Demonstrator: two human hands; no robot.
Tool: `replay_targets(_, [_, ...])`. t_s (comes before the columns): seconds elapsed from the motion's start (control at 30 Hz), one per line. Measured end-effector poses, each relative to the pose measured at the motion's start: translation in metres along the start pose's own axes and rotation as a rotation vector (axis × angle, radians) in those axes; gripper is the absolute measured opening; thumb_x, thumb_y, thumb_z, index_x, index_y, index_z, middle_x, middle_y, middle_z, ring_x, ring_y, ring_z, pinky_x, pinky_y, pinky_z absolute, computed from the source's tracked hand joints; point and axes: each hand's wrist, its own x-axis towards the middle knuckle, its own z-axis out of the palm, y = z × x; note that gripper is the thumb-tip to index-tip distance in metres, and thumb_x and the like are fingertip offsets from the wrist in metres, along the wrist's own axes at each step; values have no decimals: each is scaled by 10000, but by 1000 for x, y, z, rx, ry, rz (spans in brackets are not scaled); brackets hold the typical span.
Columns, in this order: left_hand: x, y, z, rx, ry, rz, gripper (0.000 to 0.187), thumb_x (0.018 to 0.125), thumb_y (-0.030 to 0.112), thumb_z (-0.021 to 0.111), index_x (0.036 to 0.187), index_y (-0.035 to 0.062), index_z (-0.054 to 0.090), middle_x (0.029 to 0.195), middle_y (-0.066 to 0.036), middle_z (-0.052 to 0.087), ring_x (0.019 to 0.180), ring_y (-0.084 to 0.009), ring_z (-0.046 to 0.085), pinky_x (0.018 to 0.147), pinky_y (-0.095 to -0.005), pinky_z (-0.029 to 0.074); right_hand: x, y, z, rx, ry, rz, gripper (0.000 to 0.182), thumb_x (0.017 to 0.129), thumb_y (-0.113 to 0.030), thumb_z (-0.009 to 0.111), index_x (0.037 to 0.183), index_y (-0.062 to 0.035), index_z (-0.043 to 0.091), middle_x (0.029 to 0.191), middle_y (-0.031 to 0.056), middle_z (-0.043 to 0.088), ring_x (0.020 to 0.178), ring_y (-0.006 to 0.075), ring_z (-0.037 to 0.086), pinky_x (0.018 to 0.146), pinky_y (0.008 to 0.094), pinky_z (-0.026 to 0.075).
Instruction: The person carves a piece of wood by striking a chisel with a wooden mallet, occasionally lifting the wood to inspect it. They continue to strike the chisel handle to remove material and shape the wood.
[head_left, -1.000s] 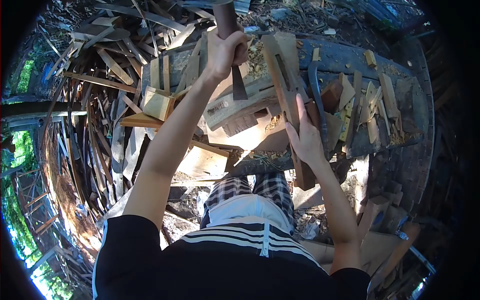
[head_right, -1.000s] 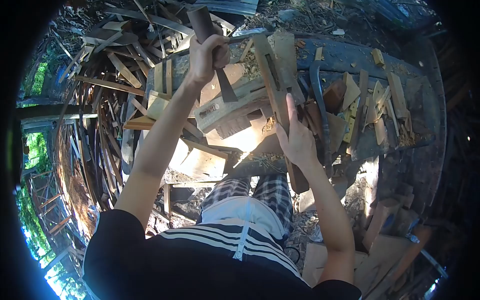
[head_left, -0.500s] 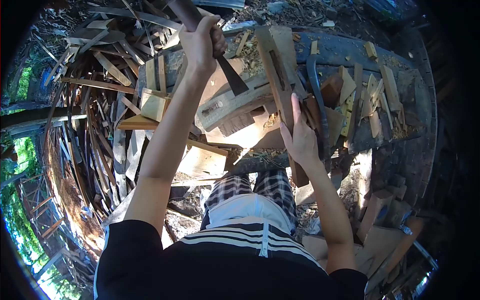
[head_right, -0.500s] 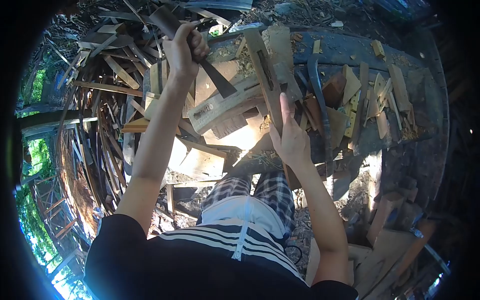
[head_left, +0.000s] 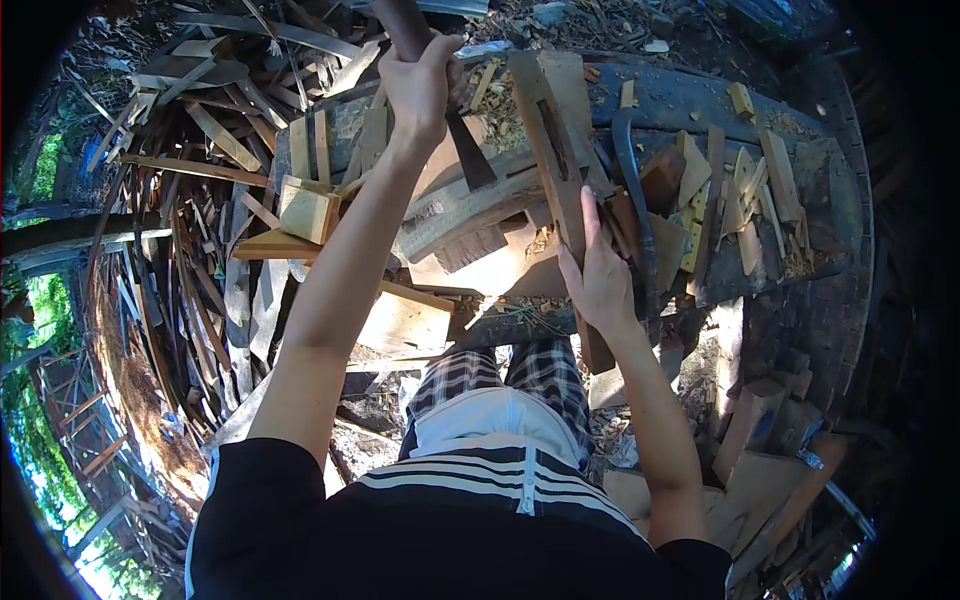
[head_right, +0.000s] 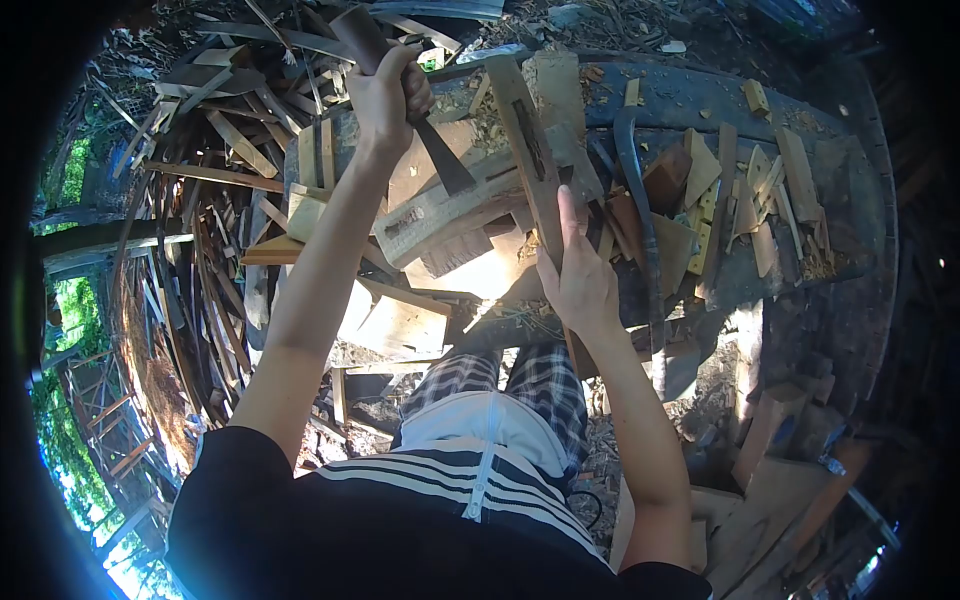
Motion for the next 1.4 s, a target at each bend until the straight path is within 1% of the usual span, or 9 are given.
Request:
replay_targets(0.17, [-3,2,3,40,-10,23,131,848,52,641,851,39,511,524,-25,428,376,-113,372,369,-289,268,1,2,2,27,55,-56,774,919,-216,622,1551,-94,190,1250,295,592,966,468,646,778,500,549])
replay_targets(0.27, [-3,2,1,25,4,35,130,846,51,642,861,33,514,526,-29,435,371,-117,379,365,-291,272,0,0,1,23,14,-7,773,919,-215,623,1550,-98,193,1257,294,590,975,472,643,786,498,551])
replay_targets(0.43, [-4,1,2,36,51,52,133,841,48,644,814,29,515,523,-35,434,367,-124,386,363,-291,277,-1,-1,0,7,2,8,778,920,-219,626,1552,-101,188,1262,300,585,975,476,641,783,495,554])
replay_targets(0.7, [-8,2,5,18,26,35,152,845,55,647,790,29,508,523,-31,428,367,-125,386,361,-289,273,0,0,2,17,49,-40,777,922,-211,623,1552,-99,183,1270,297,584,987,476,639,784,495,554])
replay_targets(0.87, [-9,2,4,-9,34,35,153,845,59,649,799,33,505,521,-28,420,366,-121,379,357,-288,267,-1,0,3,28,31,-13,776,922,-210,623,1554,-110,183,1212,300,609,975,481,640,770,507,548])
replay_targets(0.93, [-6,2,2,-2,13,36,141,847,59,646,834,39,507,523,-30,422,367,-119,375,356,-289,266,-1,1,3,22,28,-2,775,922,-210,624,1554,-114,186,1193,300,617,967,481,641,763,507,547])
replay_targets(1.07, [-7,3,2,7,0,54,141,849,61,644,827,39,506,522,-29,423,367,-118,377,357,-287,269,-1,-1,2,40,-13,45,780,918,-209,631,1555,-120,189,1148,295,634,949,482,644,752,504,545])
replay_targets(1.17, [-7,0,3,8,25,24,144,849,61,644,810,37,507,520,-28,425,364,-119,377,355,-286,270,-1,-1,3,27,28,6,794,912,-201,641,1556,-119,185,1132,294,638,948,481,646,753,502,545])
replay_targets(1.4, [-8,1,6,34,13,52,143,848,56,644,807,36,508,523,-28,434,359,-120,379,355,-287,278,-1,1,4,35,58,-22,799,906,-194,648,1556,-117,188,1138,298,634,962,479,644,765,497,545])
